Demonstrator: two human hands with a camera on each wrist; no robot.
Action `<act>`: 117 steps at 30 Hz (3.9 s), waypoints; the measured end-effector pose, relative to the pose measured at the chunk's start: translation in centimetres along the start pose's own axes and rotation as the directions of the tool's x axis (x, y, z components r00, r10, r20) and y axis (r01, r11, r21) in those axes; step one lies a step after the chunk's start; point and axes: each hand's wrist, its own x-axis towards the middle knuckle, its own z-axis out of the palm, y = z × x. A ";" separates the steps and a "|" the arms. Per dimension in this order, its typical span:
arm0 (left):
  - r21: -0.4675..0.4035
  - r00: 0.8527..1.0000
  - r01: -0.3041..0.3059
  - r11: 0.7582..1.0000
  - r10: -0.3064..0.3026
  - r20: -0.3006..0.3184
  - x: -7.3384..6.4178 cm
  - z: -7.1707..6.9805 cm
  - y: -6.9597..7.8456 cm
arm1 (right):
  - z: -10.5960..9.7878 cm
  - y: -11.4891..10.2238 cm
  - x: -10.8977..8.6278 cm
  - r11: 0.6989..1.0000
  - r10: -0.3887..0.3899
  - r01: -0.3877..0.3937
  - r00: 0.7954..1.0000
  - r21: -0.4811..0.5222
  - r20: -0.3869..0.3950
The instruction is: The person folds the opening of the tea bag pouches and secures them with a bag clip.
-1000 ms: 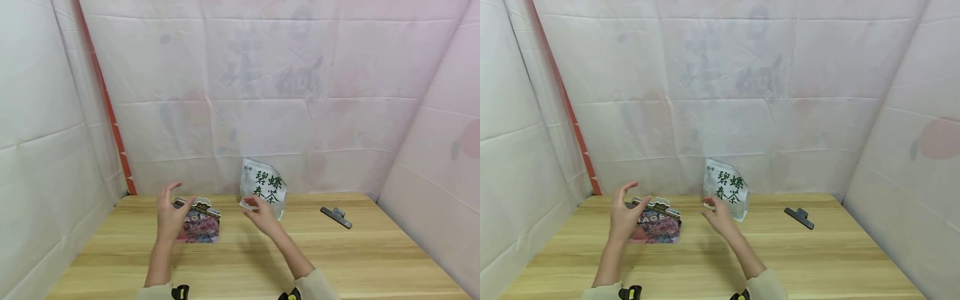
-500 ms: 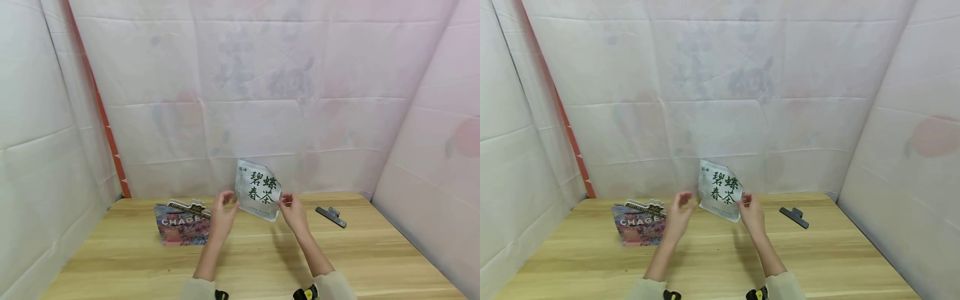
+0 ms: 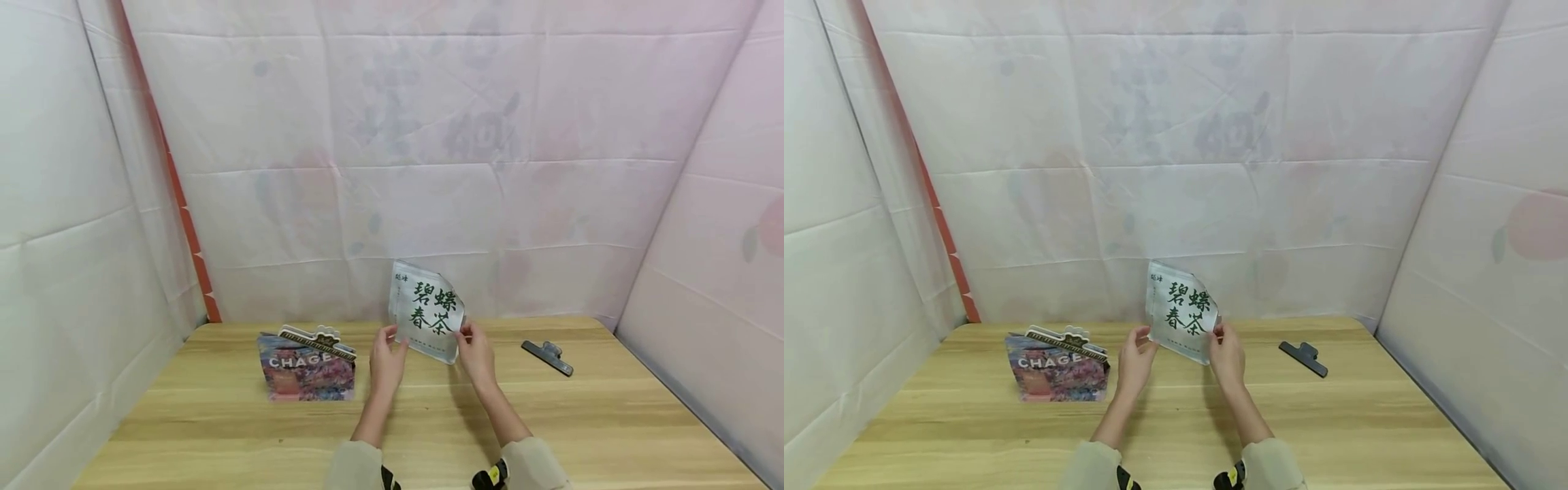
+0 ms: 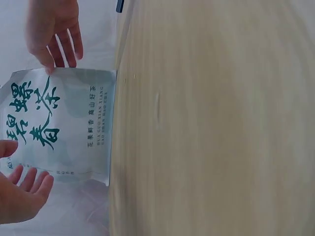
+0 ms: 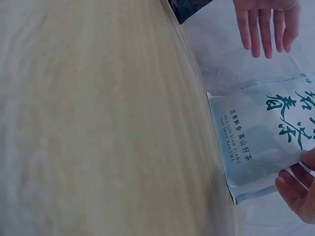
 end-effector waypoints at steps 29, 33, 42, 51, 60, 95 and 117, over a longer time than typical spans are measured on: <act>0.062 0.961 0.199 0.978 -0.207 0.182 1.7 0.0 -1.0 | -6.2 1.2 1.8 0.974 0.102 -0.193 0.841 0.118 0.531; 0.083 0.959 0.238 0.968 -0.248 0.136 1.7 0.1 -0.6 | -5.8 1.7 2.4 0.970 0.009 -0.150 0.807 0.191 0.591; 0.065 0.967 0.134 0.989 -0.145 0.210 1.8 0.7 -1.2 | -5.0 2.2 2.8 0.926 -0.005 -0.234 0.778 0.297 0.629; 0.045 0.964 0.111 0.993 -0.119 0.239 1.4 0.8 -1.2 | -4.5 2.3 2.3 0.894 -0.010 -0.278 0.771 0.351 0.637; 0.047 0.966 0.117 0.992 -0.125 0.228 1.2 0.6 -1.3 | -4.7 1.9 1.6 0.885 0.009 -0.298 0.779 0.358 0.626; -0.011 0.935 0.215 0.977 -0.202 0.290 -0.1 -2.5 0.2 | -7.0 1.0 0.9 0.905 0.013 -0.314 0.696 0.288 0.718; 0.014 0.885 0.280 0.960 -0.263 0.385 -0.1 -3.7 1.5 | -8.0 1.2 0.8 0.910 -0.007 -0.313 0.644 0.272 0.765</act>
